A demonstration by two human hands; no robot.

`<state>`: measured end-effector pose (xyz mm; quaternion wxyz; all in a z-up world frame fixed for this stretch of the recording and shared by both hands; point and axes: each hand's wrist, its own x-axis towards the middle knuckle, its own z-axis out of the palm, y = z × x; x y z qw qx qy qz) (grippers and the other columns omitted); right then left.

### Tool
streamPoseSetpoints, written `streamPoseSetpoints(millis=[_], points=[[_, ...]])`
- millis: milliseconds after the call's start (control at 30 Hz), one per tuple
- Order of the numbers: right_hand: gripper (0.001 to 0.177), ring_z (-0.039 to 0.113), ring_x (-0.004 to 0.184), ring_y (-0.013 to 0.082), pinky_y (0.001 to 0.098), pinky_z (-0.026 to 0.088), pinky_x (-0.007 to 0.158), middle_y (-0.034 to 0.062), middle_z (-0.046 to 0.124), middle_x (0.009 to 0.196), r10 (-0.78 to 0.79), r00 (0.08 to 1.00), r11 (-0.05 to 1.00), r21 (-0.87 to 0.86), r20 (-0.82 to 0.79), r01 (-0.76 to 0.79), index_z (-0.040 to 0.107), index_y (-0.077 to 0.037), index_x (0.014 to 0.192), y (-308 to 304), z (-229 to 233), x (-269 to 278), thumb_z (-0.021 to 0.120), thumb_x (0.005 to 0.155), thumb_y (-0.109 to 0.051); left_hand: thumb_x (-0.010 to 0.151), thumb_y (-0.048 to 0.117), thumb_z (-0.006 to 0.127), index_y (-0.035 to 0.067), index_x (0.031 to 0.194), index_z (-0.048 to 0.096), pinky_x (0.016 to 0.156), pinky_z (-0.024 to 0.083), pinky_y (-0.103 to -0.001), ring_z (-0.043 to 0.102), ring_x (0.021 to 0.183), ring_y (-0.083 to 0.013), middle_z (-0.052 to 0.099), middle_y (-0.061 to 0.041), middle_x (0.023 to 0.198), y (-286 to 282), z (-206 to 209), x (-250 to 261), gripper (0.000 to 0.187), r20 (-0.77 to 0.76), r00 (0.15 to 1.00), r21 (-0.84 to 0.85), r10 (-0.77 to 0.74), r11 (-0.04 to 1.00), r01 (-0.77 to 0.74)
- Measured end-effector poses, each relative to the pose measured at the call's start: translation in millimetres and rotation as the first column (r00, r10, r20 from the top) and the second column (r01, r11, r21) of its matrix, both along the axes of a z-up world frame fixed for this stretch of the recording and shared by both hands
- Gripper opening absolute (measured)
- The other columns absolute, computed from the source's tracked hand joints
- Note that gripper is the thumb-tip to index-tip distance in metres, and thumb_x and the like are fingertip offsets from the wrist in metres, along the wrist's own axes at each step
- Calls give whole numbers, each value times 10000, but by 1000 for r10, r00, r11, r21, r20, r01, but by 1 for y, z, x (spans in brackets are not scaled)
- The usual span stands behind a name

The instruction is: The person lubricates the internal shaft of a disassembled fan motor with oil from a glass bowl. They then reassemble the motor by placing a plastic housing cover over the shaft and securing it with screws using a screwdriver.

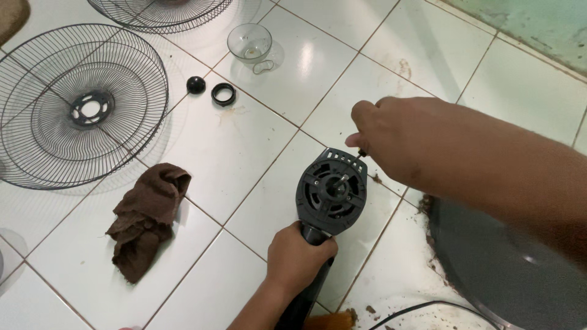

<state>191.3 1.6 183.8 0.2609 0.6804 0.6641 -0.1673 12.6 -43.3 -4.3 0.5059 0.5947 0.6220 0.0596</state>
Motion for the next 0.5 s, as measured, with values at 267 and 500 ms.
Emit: streamPoseSetpoints(millis=[267,500], points=[[273,676,1051,242,357,564,864,84,562,1259,107,984,994,45,-141,-102,541,-68,1197,0,-10,2,599,932,-96,651,369,752,16,815,738,689,598,-382,759,670,-300,762,-142,715,1,3,-1,389,22,999,-52,-27,998,28],[238,677,1080,207,350,562,892,80,601,1221,97,991,993,70,-87,-91,559,-83,1191,-5,-9,9,537,955,-68,639,366,763,23,802,752,692,590,-372,754,678,-289,759,-126,710,2,2,-1,380,28,999,-34,-17,999,18]])
